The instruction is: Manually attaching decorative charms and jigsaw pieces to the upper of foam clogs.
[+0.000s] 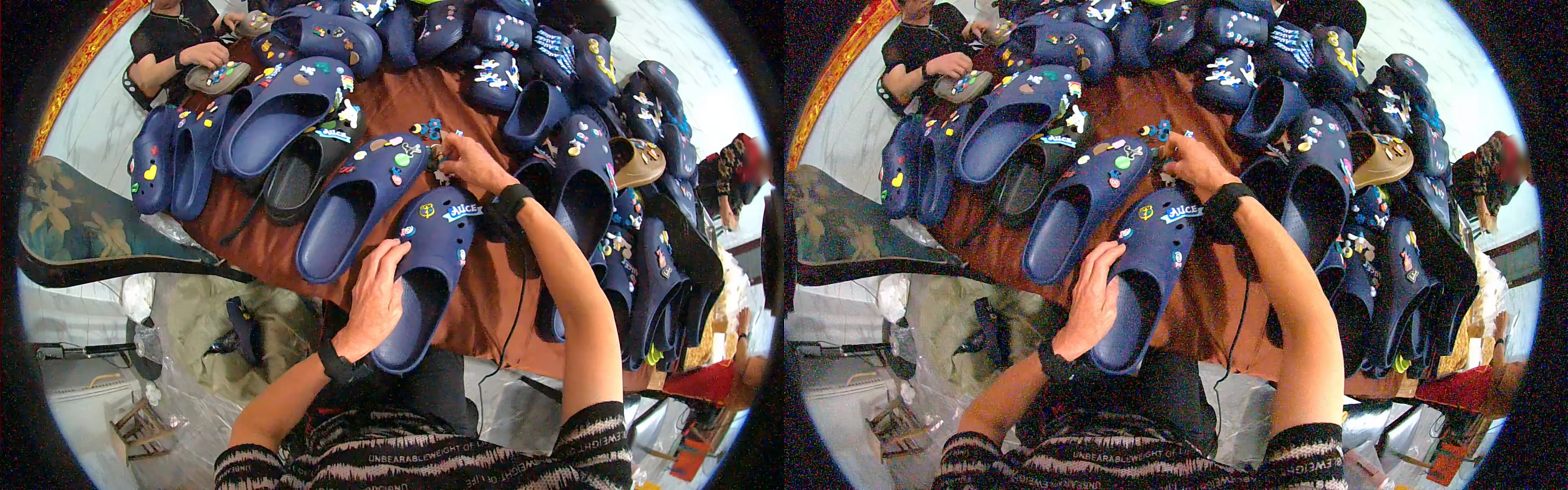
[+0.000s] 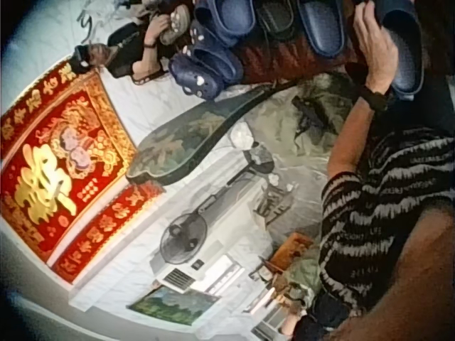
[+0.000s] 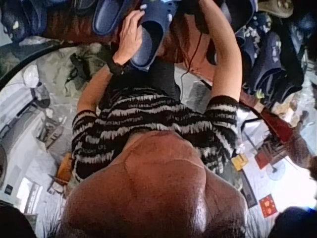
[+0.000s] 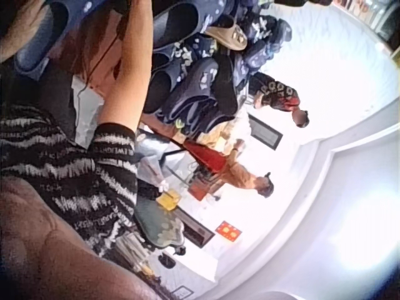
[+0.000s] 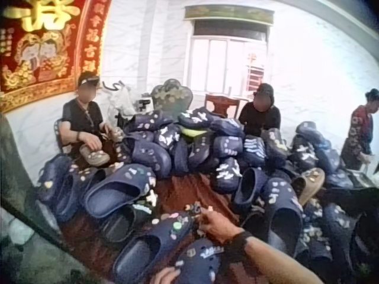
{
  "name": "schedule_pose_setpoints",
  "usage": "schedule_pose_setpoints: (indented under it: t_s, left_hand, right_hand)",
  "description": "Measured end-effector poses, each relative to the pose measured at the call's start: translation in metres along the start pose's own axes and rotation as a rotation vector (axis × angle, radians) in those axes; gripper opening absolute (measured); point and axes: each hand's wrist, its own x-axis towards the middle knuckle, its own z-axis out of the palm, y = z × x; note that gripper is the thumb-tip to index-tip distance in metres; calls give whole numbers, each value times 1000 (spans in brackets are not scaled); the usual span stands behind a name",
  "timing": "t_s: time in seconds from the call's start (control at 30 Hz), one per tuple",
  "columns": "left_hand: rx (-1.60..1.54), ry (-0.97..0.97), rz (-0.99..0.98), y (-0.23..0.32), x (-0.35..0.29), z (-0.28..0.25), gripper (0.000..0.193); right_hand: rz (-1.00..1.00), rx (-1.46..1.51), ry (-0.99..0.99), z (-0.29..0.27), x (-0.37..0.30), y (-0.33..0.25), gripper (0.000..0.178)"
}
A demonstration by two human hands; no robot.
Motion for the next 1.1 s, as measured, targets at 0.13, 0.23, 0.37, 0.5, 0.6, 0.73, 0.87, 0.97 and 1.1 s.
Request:
schedule_pose_setpoints:
  t_s: [0.13,0.23,0.37,0.5,0.6,0.73,0.87,0.97,1.1]
  left_hand:
    - [-8,12,29,-1,0,1,51]
    - [3,12,22,-3,0,-1,51]
    - [7,18,15,-2,0,-1,52]
    - [8,12,20,-2,0,0,54]
    - [11,12,11,-1,-1,1,54]
    - [23,6,14,-2,-1,1,53]
    - [21,-3,7,-1,-1,0,52]
    - [28,5,11,-2,-1,2,52]
    - [32,2,16,-3,0,3,53]
  right_hand:
    - [32,230,-66,-18,-16,-10,13]
    - [225,358,-260,-30,-32,-35,14]
    - [254,387,-290,-29,-44,-42,12]
    - [127,216,-354,-28,-43,-45,14]
    - [128,162,-412,-30,-38,-49,17]
    - [112,19,-439,-30,-33,-58,20]
    - [140,-126,-465,-30,-32,-71,22]
    - [186,-237,-468,-30,-32,-71,27]
    - [191,-430,-492,-27,-29,-74,40]
